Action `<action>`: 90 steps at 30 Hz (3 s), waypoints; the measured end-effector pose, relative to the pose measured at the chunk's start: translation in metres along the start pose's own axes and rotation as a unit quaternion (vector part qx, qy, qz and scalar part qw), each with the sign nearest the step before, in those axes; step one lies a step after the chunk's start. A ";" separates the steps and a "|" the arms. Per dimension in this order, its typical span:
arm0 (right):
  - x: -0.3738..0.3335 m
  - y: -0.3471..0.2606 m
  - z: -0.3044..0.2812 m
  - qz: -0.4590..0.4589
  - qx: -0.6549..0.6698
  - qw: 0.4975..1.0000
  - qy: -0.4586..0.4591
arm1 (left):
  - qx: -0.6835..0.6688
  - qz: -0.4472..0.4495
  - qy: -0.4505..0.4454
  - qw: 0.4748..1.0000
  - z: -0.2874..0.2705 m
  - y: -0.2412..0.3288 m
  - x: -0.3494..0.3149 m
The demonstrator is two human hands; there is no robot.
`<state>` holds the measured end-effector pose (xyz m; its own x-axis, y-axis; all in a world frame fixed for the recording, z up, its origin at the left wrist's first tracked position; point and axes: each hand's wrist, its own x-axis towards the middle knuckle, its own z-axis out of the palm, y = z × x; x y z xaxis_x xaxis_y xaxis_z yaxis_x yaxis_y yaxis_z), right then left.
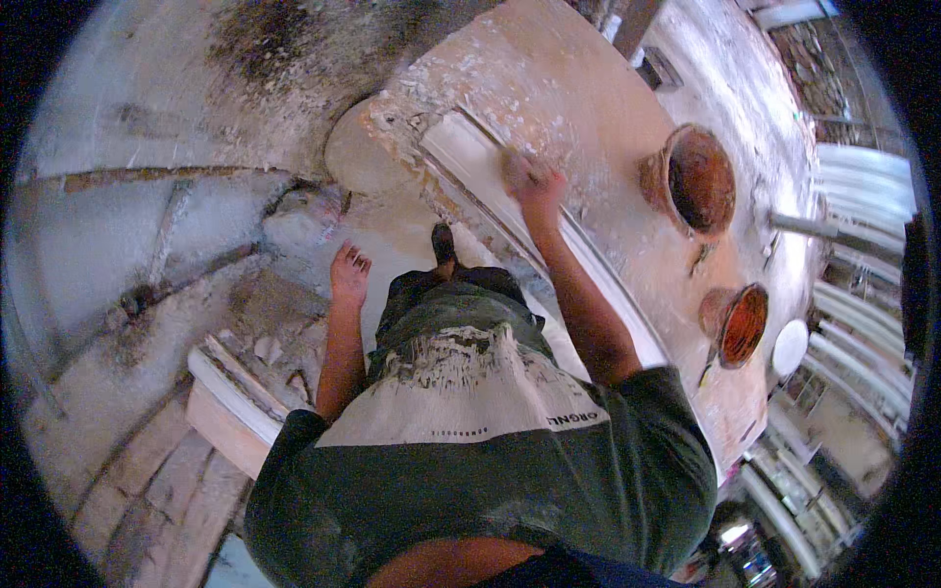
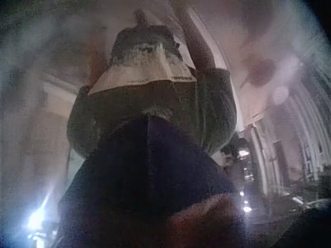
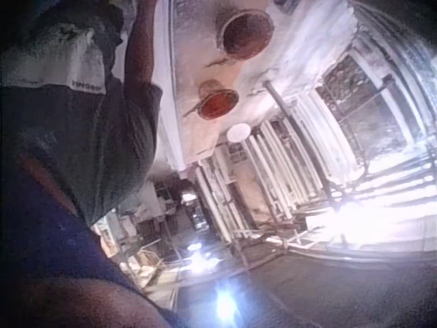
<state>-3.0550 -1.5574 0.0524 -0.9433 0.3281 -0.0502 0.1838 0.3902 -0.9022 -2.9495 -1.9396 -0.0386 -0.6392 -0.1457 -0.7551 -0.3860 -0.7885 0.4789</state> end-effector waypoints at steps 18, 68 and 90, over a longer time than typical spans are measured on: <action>-0.291 0.062 -0.241 0.183 -0.552 0.813 0.013 | 0.496 0.247 -0.283 0.783 0.218 -0.037 0.026; -0.303 0.159 -0.339 -0.127 -0.320 0.904 0.252 | 0.777 0.473 -0.359 0.211 0.242 -0.292 -0.170; -0.619 0.266 -0.722 0.295 -0.428 0.832 0.196 | 0.830 0.400 -0.282 0.266 0.244 -0.293 -0.181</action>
<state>-2.2227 -1.0354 0.1531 -0.4879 0.8692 -0.0803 0.8699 0.4766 -0.1268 -2.8829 -1.5368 0.0672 -0.7757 0.6127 -0.1513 0.5617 0.7796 0.2769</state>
